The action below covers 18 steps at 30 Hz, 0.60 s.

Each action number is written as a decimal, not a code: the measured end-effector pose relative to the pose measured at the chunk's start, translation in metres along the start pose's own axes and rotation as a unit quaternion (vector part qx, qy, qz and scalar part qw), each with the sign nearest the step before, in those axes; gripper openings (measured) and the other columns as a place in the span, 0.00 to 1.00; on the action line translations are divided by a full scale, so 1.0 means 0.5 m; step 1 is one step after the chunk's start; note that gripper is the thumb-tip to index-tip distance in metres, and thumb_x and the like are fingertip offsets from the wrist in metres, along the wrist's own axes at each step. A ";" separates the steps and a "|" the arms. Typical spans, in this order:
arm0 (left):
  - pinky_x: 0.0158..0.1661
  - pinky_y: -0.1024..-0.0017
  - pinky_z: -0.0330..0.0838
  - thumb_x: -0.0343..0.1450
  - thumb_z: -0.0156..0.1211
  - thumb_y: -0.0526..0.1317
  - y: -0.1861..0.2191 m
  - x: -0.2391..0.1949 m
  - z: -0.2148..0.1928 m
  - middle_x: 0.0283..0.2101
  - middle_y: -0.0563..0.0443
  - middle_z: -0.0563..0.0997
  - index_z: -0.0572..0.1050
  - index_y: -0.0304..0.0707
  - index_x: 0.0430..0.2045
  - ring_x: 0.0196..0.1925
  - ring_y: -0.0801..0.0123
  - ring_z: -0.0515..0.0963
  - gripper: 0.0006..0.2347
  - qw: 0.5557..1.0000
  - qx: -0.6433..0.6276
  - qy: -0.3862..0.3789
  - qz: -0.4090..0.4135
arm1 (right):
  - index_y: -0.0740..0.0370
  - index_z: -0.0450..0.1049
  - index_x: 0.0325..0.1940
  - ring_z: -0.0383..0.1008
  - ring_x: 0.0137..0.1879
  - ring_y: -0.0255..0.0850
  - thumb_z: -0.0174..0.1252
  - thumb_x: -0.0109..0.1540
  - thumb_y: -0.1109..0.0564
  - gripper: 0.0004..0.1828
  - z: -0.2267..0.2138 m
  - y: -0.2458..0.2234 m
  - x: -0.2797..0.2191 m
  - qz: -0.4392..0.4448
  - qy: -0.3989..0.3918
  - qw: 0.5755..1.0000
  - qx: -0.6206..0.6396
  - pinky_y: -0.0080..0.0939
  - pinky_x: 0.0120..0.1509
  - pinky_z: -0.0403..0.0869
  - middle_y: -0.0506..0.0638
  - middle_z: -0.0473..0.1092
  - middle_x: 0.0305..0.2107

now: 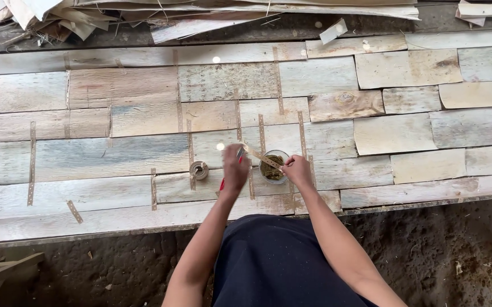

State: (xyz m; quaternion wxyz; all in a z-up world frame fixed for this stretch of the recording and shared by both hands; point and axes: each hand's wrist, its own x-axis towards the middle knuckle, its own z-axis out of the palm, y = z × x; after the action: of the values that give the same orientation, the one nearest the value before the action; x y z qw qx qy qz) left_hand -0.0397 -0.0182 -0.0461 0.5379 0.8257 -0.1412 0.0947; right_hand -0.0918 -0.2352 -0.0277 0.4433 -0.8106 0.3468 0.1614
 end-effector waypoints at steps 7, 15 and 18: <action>0.46 0.64 0.76 0.68 0.55 0.29 0.026 -0.093 0.091 0.43 0.44 0.79 0.70 0.38 0.56 0.52 0.54 0.79 0.20 0.942 0.122 -0.275 0.147 | 0.59 0.77 0.31 0.82 0.34 0.46 0.67 0.52 0.59 0.06 0.031 0.003 -0.002 -0.044 0.032 0.997 -0.058 0.45 0.41 0.79 0.48 0.79 0.24; 0.68 0.60 0.55 0.71 0.46 0.42 0.030 -0.110 0.122 0.64 0.37 0.71 0.48 0.30 0.71 0.71 0.57 0.66 0.31 0.870 0.242 -0.418 0.100 | 0.57 0.80 0.32 0.81 0.43 0.55 0.60 0.58 0.60 0.03 0.027 -0.014 -0.022 -0.060 0.041 0.994 -0.085 0.51 0.46 0.80 0.51 0.80 0.30; 0.67 0.64 0.55 0.71 0.44 0.40 0.036 -0.116 0.113 0.64 0.39 0.73 0.45 0.27 0.73 0.72 0.60 0.64 0.33 0.869 0.264 -0.405 0.106 | 0.59 0.80 0.33 0.82 0.29 0.43 0.60 0.57 0.61 0.05 0.016 -0.010 -0.016 -0.039 0.027 0.998 -0.052 0.39 0.37 0.82 0.53 0.80 0.27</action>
State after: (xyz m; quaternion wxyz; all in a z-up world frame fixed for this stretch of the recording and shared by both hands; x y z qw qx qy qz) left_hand -0.1000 -0.0693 -0.0711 0.1822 0.8831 -0.4025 -0.1577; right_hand -0.0935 -0.2232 -0.0245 0.3968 -0.8496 0.3183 0.1396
